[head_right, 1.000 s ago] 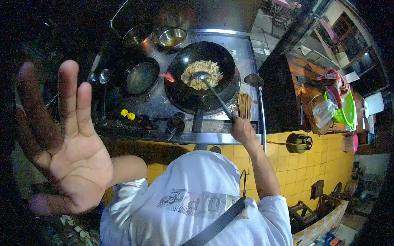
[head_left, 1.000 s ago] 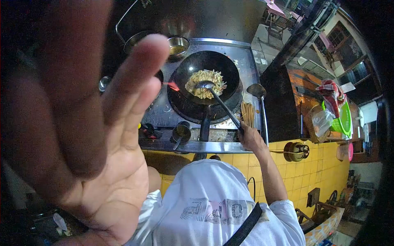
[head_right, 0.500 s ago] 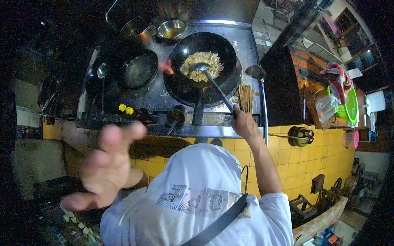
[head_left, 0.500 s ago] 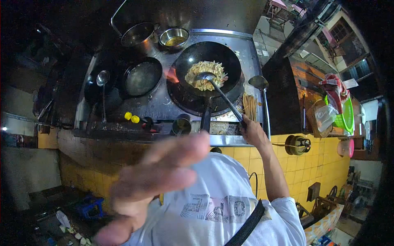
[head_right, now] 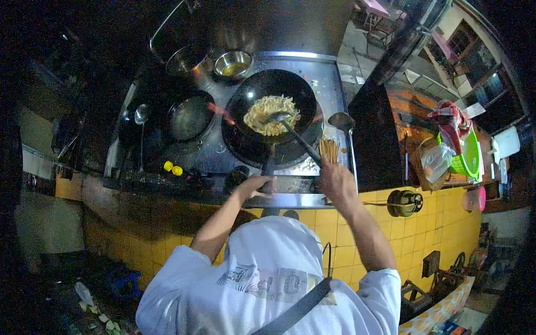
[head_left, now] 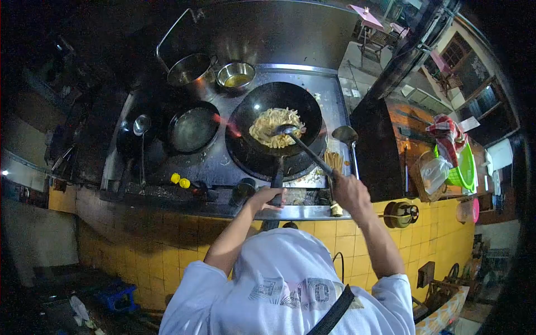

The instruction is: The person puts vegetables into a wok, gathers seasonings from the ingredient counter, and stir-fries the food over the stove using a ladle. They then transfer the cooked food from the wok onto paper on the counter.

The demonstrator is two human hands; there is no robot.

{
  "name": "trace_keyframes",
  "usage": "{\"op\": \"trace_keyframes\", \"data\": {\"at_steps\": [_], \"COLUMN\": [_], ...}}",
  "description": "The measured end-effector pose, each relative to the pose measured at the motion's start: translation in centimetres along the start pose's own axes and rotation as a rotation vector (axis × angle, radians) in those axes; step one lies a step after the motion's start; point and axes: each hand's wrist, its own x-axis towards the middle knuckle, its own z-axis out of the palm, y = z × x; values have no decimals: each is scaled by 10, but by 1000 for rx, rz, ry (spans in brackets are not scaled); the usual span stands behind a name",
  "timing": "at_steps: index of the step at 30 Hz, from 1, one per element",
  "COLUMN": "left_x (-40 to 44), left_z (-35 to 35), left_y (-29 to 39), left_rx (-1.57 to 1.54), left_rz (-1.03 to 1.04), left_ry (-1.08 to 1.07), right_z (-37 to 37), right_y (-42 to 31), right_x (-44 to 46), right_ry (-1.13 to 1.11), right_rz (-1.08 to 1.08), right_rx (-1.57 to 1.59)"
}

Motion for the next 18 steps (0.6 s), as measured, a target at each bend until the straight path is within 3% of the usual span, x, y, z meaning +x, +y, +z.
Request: {"op": "trace_keyframes", "data": {"at_steps": [2, 3, 5, 6, 9, 12, 15, 17, 18], "left_x": [34, 38, 49, 51, -50, -110, -81, -71, -81], "left_z": [-7, -3, 10, 18, 83, 97, 60, 61, 72], "left_y": [-20, -20, -25, -29, 39, 68, 61, 30, 19], "left_rx": [-263, -368, -584, -701, -874, -884, -833, -636, -538], "left_rz": [87, 73, 36, 36, 44, 39, -101, 140, 88], "left_ry": [-117, -111, -89, -145, -55, -305, -233, -86, 23], "right_z": [21, 60, 70, 63, -29, -38, -36, -35, -23], "right_y": [-21, -22, -25, -10, 1, 17, 17, 18, 21], "right_x": [14, 30, 27, 25, -25, -42, -50, -60, -60], "right_ry": [-24, 26, 240, 46, -43, 44, -66, -74, -47], "right_rz": [123, 68, -232, -161, -68, -147, -207, -189, -184], "right_rx": [19, -17, -14, 152, 194, 155, 222, 258, 231]}}
